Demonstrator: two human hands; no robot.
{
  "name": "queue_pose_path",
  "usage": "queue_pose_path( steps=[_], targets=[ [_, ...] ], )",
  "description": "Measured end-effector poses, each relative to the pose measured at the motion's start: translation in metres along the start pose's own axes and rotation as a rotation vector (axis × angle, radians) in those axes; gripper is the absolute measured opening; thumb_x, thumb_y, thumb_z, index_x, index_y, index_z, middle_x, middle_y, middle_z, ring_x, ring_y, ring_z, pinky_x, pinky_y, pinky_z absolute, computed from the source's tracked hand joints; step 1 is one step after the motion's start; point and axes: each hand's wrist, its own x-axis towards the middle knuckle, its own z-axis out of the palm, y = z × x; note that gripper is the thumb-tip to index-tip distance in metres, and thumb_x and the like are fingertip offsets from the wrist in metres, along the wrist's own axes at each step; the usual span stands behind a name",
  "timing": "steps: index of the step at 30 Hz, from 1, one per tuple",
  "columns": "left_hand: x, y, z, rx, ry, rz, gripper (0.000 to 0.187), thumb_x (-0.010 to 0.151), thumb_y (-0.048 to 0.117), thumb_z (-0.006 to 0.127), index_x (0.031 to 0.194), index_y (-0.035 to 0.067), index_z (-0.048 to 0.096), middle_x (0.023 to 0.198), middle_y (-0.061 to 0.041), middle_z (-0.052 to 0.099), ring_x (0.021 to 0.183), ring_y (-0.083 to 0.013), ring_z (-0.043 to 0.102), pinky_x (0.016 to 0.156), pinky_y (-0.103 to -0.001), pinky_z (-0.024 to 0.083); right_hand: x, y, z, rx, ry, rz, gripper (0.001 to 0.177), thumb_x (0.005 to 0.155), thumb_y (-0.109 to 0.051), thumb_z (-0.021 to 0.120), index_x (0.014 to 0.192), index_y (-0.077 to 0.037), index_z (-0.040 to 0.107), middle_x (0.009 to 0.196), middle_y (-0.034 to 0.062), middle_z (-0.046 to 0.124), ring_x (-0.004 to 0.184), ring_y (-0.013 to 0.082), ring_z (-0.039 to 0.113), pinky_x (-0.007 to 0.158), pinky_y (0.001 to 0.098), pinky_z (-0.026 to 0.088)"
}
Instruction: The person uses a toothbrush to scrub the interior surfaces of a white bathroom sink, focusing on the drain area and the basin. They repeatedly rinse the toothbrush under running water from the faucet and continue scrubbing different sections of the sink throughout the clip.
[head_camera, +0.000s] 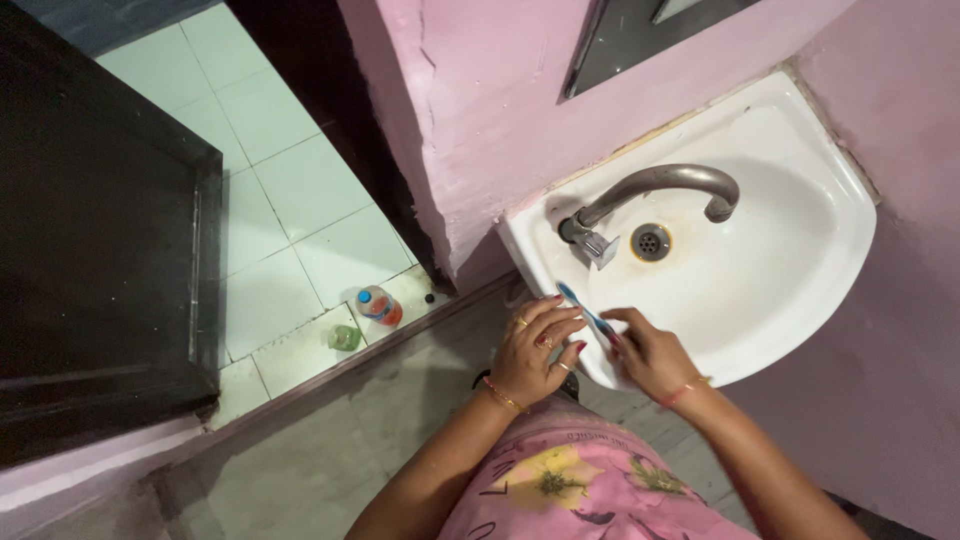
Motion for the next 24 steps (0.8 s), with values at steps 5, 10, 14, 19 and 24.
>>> queue_pose_path(
  steps=[5, 10, 14, 19, 24],
  targets=[
    [-0.004, -0.004, -0.005, 0.0, 0.002, 0.019, 0.028, 0.093, 0.02, 0.067, 0.119, 0.01, 0.069, 0.132, -0.007, 0.066, 0.131, -0.0319, 0.057, 0.114, -0.047, 0.042, 0.048, -0.053, 0.019, -0.289, 0.28, -0.181, 0.029, 0.095, -0.013, 0.063, 0.124, -0.01, 0.066, 0.09, 0.0238, 0.073, 0.084, 0.0419, 0.071, 0.072, 0.0461, 0.054],
    [-0.014, -0.02, -0.013, -0.047, 0.003, -0.01, 0.027, 0.096, 0.016, 0.065, 0.123, 0.009, 0.067, 0.134, -0.008, 0.065, 0.132, -0.0312, 0.056, 0.116, -0.045, 0.043, 0.032, -0.039, 0.016, -0.155, 0.251, -0.084, 0.03, 0.094, -0.013, 0.063, 0.124, -0.01, 0.067, 0.089, 0.0199, 0.075, 0.077, 0.034, 0.074, 0.072, 0.0415, 0.057],
    [-0.023, -0.032, -0.019, -0.006, -0.006, -0.029, 0.029, 0.095, 0.016, 0.066, 0.123, 0.009, 0.067, 0.136, -0.008, 0.063, 0.134, -0.0315, 0.054, 0.115, -0.046, 0.042, -0.019, -0.027, 0.006, -0.138, 0.115, 0.145, 0.03, 0.096, -0.016, 0.061, 0.126, -0.013, 0.067, 0.078, 0.0181, 0.075, 0.068, 0.0293, 0.074, 0.069, 0.0386, 0.057],
    [-0.018, -0.034, -0.015, -0.004, -0.008, -0.008, 0.032, 0.096, 0.017, 0.066, 0.126, 0.009, 0.066, 0.141, -0.008, 0.06, 0.138, -0.0316, 0.052, 0.117, -0.045, 0.041, 0.022, -0.042, 0.012, -0.154, 0.324, 0.043, 0.028, 0.098, -0.015, 0.063, 0.126, -0.011, 0.068, 0.089, 0.0211, 0.073, 0.074, 0.0328, 0.071, 0.072, 0.04, 0.055],
    [-0.011, -0.034, -0.014, -0.011, -0.004, -0.005, 0.032, 0.096, 0.02, 0.067, 0.126, 0.009, 0.066, 0.145, -0.007, 0.057, 0.14, -0.0306, 0.05, 0.118, -0.046, 0.04, 0.009, -0.025, 0.008, -0.108, 0.263, -0.034, 0.028, 0.097, -0.016, 0.061, 0.123, -0.01, 0.069, 0.094, 0.0179, 0.075, 0.08, 0.0273, 0.074, 0.073, 0.0384, 0.057]
  ],
)
